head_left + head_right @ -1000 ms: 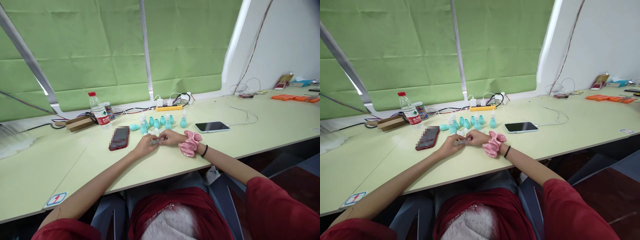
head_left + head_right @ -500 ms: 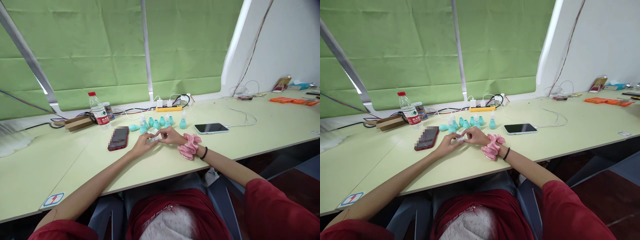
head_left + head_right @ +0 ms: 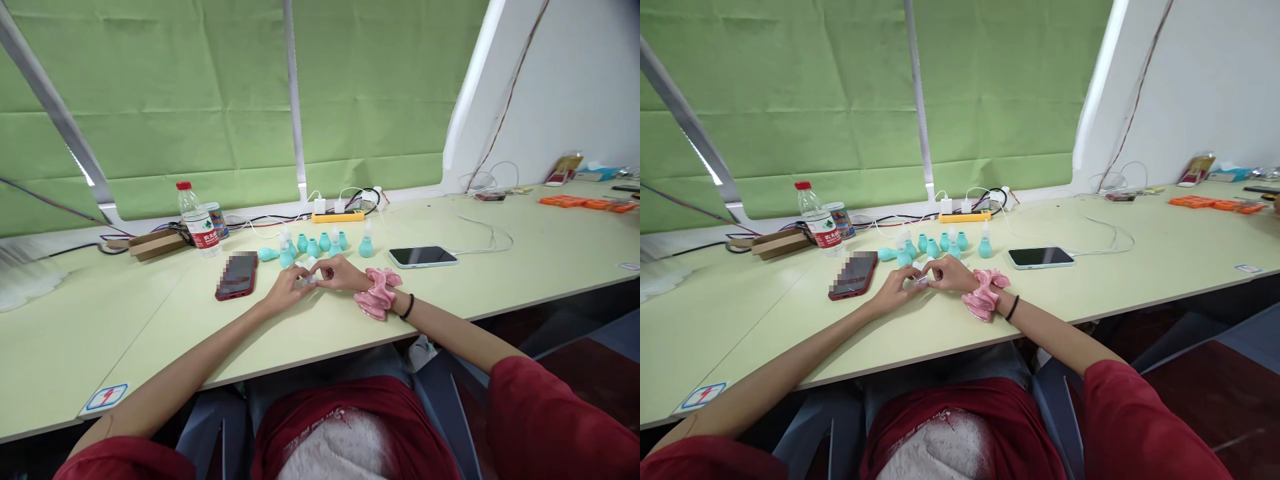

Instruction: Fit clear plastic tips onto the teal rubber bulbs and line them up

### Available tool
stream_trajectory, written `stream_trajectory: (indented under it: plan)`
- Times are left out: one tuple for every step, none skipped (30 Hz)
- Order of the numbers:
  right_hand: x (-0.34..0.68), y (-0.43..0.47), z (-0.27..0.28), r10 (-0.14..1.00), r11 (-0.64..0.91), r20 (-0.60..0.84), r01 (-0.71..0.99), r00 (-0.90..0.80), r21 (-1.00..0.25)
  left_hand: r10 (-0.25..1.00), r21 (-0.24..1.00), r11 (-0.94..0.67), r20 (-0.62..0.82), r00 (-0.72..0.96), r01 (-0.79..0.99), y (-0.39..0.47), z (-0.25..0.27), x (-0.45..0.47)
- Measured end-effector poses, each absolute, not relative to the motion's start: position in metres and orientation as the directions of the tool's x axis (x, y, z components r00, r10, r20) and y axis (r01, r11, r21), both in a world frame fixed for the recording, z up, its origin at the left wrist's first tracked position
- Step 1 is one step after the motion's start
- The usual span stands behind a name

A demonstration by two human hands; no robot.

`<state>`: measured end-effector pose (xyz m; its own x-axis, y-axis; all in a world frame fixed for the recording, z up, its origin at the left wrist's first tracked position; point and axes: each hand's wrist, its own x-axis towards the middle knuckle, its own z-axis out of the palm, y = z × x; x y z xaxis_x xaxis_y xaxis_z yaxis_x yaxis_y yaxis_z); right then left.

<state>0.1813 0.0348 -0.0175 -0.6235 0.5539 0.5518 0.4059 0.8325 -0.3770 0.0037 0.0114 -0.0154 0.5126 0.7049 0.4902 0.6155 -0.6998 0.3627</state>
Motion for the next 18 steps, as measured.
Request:
stream_trajectory:
  plan:
    - [0.1813,0.0351,-0.0181,0.554,0.832,0.551,0.407,-0.624,-0.376,0.705,0.369,-0.700,0.491,0.512,0.611,0.0113,-0.0153,0.0036]
    - [0.1814,0.0355,-0.0187,0.553,0.833,0.551,0.408,-0.624,-0.373,0.708,0.375,-0.699,0.489,0.510,0.609,0.0111,-0.0150,0.0036]
    - [0.1815,0.0358,-0.0192,0.551,0.834,0.553,0.407,-0.625,-0.371,0.713,0.382,-0.694,0.485,0.507,0.610,0.0108,-0.0148,0.0037]
    - [0.1816,0.0361,-0.0196,0.548,0.836,0.555,0.406,-0.626,-0.368,0.718,0.387,-0.689,0.481,0.503,0.613,0.0105,-0.0145,0.0039]
    - [0.1818,0.0363,-0.0198,0.545,0.839,0.557,0.405,-0.627,-0.365,0.723,0.391,-0.684,0.479,0.498,0.616,0.0103,-0.0144,0.0041]
    - [0.1818,0.0363,-0.0198,0.542,0.840,0.558,0.404,-0.628,-0.362,0.726,0.394,-0.680,0.479,0.493,0.618,0.0103,-0.0145,0.0042]
    - [0.1819,0.0361,-0.0196,0.541,0.841,0.558,0.406,-0.629,-0.358,0.728,0.397,-0.677,0.483,0.486,0.620,0.0105,-0.0149,0.0043]
    - [0.1818,0.0357,-0.0192,0.541,0.841,0.557,0.409,-0.630,-0.354,0.731,0.400,-0.674,0.487,0.478,0.621,0.0108,-0.0155,0.0043]
    - [0.1817,0.0353,-0.0188,0.542,0.840,0.557,0.413,-0.629,-0.351,0.734,0.404,-0.669,0.491,0.469,0.624,0.0113,-0.0162,0.0043]
    - [0.1815,0.0349,-0.0183,0.543,0.840,0.558,0.417,-0.628,-0.348,0.739,0.408,-0.662,0.492,0.460,0.628,0.0118,-0.0170,0.0042]
    - [0.1813,0.0344,-0.0178,0.543,0.840,0.561,0.419,-0.625,-0.346,0.745,0.410,-0.655,0.490,0.453,0.634,0.0122,-0.0177,0.0041]
    - [0.1811,0.0341,-0.0175,0.543,0.840,0.564,0.420,-0.622,-0.345,0.748,0.409,-0.652,0.488,0.450,0.639,0.0125,-0.0183,0.0042]
    - [0.1809,0.0340,-0.0173,0.542,0.840,0.567,0.419,-0.620,-0.345,0.747,0.402,-0.652,0.486,0.453,0.643,0.0127,-0.0186,0.0043]
    - [0.1808,0.0339,-0.0172,0.542,0.840,0.570,0.419,-0.618,-0.345,0.742,0.390,-0.656,0.487,0.460,0.646,0.0126,-0.0188,0.0044]
    - [0.1807,0.0340,-0.0173,0.542,0.840,0.572,0.418,-0.616,-0.345,0.735,0.376,-0.663,0.490,0.469,0.647,0.0124,-0.0188,0.0047]
    - [0.1806,0.0341,-0.0174,0.542,0.840,0.573,0.418,-0.615,-0.346,0.726,0.360,-0.672,0.492,0.480,0.647,0.0122,-0.0187,0.0049]
    - [0.1806,0.0343,-0.0175,0.541,0.840,0.574,0.417,-0.614,-0.346,0.719,0.346,-0.679,0.495,0.488,0.648,0.0119,-0.0185,0.0051]
    - [0.1807,0.0345,-0.0176,0.543,0.839,0.574,0.419,-0.613,-0.347,0.712,0.334,-0.684,0.498,0.495,0.648,0.0117,-0.0183,0.0051]
